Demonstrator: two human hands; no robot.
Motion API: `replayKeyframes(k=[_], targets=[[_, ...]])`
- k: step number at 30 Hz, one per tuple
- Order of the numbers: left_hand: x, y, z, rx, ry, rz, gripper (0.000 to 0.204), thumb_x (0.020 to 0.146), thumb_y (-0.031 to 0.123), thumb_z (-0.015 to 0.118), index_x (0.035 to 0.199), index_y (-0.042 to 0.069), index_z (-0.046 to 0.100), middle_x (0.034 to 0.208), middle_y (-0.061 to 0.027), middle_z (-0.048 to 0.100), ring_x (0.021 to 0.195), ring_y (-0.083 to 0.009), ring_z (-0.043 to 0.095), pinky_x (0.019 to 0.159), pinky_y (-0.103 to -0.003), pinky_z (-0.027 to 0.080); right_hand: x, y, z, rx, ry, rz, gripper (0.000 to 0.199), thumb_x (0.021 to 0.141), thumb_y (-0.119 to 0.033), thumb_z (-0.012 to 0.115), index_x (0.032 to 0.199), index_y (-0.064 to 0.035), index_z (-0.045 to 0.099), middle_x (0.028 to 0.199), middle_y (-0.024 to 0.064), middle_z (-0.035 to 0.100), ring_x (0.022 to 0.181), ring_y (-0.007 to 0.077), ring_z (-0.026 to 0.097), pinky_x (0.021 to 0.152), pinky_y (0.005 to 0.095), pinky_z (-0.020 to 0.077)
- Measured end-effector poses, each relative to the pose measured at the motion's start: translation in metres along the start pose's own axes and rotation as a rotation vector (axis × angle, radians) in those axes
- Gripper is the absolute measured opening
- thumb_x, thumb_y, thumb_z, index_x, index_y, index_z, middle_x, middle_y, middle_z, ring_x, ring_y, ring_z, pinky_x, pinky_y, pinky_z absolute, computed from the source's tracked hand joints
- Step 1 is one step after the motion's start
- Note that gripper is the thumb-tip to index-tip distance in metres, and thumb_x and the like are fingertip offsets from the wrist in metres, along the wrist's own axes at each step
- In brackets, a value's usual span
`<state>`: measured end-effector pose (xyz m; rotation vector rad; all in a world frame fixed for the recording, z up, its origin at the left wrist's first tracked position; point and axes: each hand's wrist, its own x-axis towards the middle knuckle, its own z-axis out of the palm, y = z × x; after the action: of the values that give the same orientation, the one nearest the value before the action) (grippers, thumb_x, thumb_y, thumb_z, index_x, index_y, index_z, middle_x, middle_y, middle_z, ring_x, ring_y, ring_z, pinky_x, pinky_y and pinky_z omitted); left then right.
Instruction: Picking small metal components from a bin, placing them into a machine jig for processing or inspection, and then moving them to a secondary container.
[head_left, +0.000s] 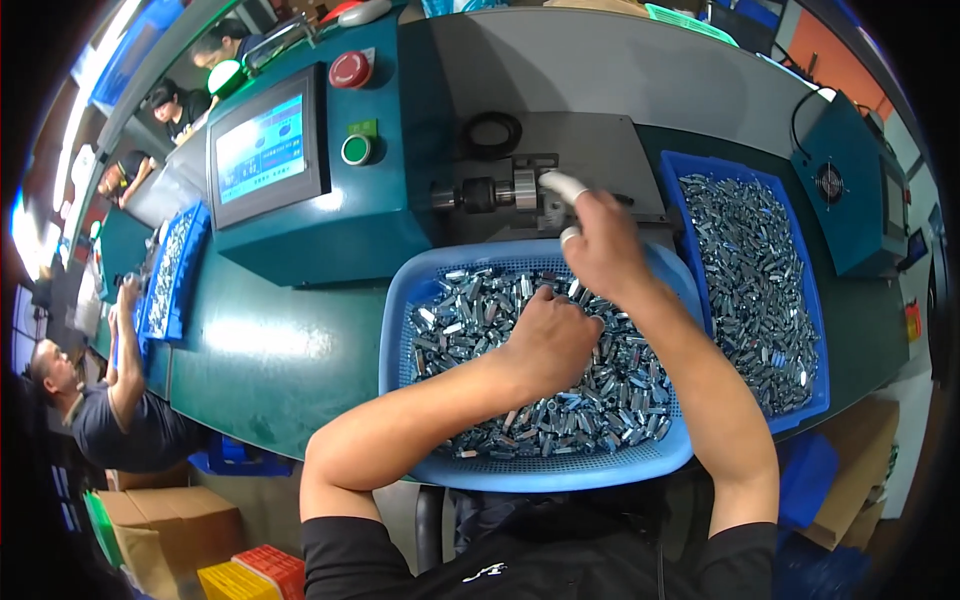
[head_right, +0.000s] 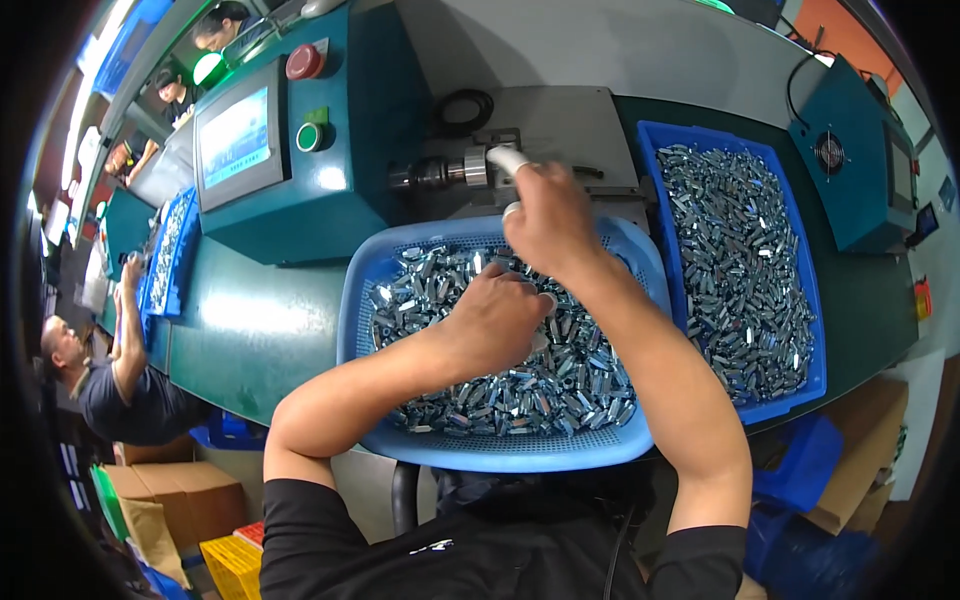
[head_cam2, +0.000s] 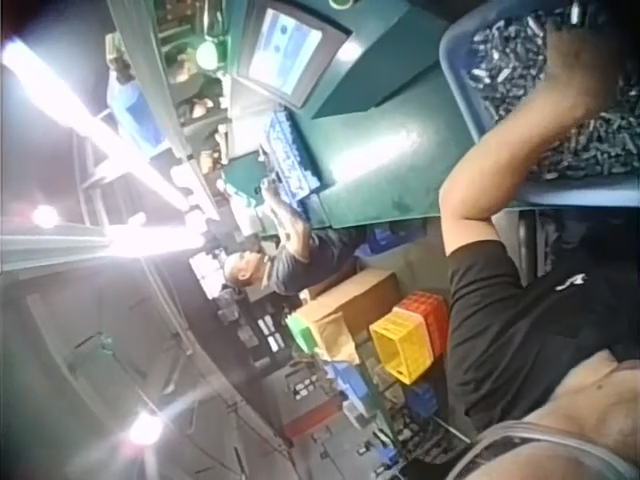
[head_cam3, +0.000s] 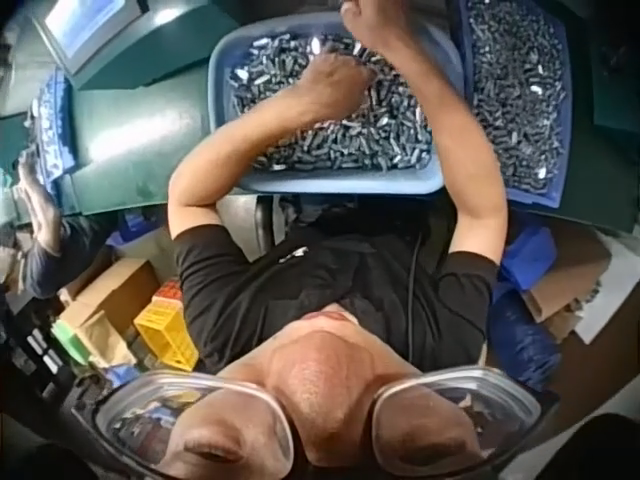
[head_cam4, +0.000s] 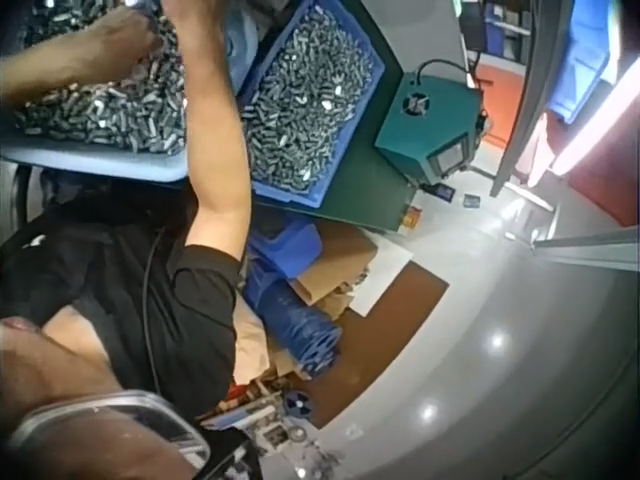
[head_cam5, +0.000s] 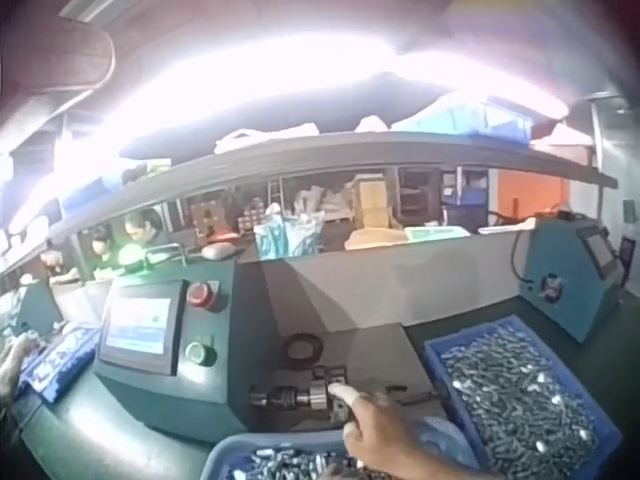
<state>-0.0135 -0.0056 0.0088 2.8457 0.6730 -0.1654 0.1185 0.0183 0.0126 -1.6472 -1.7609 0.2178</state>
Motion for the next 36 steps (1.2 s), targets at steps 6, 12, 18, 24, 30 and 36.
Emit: replayKeyframes(k=[6, 12, 18, 24, 30, 36], targets=[[0.007, -0.002, 0.007, 0.012, 0.042, 0.067, 0.010, 0.073, 0.011, 0.058, 0.078, 0.008, 0.066, 0.076, -0.0107, 0.067, 0.081, -0.0261, 0.065, 0.085, -0.039, 0.044, 0.003, 0.028, 0.006, 0.339, 0.052, 0.061, 0.058, 0.070, 0.005, 0.045, 0.127, -0.0066, 0.052, 0.112, 0.0235, 0.060, 0.101, 0.0320, 0.060, 0.090, 0.0363, 0.0458], [0.004, 0.003, 0.009, 0.008, 0.081, 0.016, 0.016, 0.070, 0.020, 0.069, 0.078, 0.006, 0.064, 0.081, -0.0118, 0.066, 0.087, -0.0285, 0.063, 0.086, -0.040, 0.043, 0.002, 0.036, 0.001, 0.276, 0.215, 0.195, 0.060, 0.073, 0.004, 0.046, 0.132, -0.0084, 0.047, 0.097, 0.0160, 0.064, 0.087, 0.0264, 0.061, 0.078, 0.0364, 0.0489], [0.003, -0.004, 0.009, -0.034, 0.064, 0.005, 0.017, 0.069, 0.019, 0.068, 0.080, 0.007, 0.064, 0.080, -0.0114, 0.066, 0.087, -0.0291, 0.062, 0.086, -0.040, 0.043, -0.006, 0.018, -0.005, 0.144, 0.157, 0.140, 0.058, 0.073, -0.001, 0.049, 0.130, -0.0056, 0.047, 0.096, 0.0203, 0.063, 0.088, 0.0338, 0.060, 0.079, 0.0424, 0.0476], [0.004, -0.001, 0.008, 0.000, 0.048, -0.005, 0.018, 0.067, 0.018, 0.068, 0.080, 0.006, 0.064, 0.082, -0.0113, 0.065, 0.089, -0.0288, 0.062, 0.087, -0.040, 0.043, -0.004, 0.010, 0.002, -0.262, 0.062, -0.152, 0.037, 0.068, -0.002, 0.053, 0.103, 0.0096, 0.058, 0.093, 0.0211, 0.062, 0.090, 0.0351, 0.054, 0.082, 0.0454, 0.0440], [0.003, -0.001, 0.000, -0.018, 0.047, 0.050, 0.013, 0.070, 0.017, 0.065, 0.077, 0.006, 0.065, 0.081, -0.0131, 0.065, 0.087, -0.0291, 0.063, 0.087, -0.040, 0.042, 0.000, 0.020, 0.000, -0.094, -0.013, -0.114, 0.040, 0.067, -0.002, 0.053, 0.105, 0.0098, 0.056, 0.092, 0.0221, 0.060, 0.091, 0.0381, 0.055, 0.084, 0.0471, 0.0441], [0.002, -0.004, 0.004, -0.050, 0.072, 0.060, 0.014, 0.068, 0.015, 0.066, 0.079, 0.006, 0.066, 0.086, -0.0131, 0.064, 0.093, -0.0291, 0.060, 0.088, -0.040, 0.041, 0.001, 0.020, -0.002, 0.008, -0.041, 0.009, 0.040, 0.068, -0.002, 0.052, 0.106, 0.0102, 0.054, 0.093, 0.0242, 0.059, 0.092, 0.0393, 0.056, 0.085, 0.0465, 0.0454]])
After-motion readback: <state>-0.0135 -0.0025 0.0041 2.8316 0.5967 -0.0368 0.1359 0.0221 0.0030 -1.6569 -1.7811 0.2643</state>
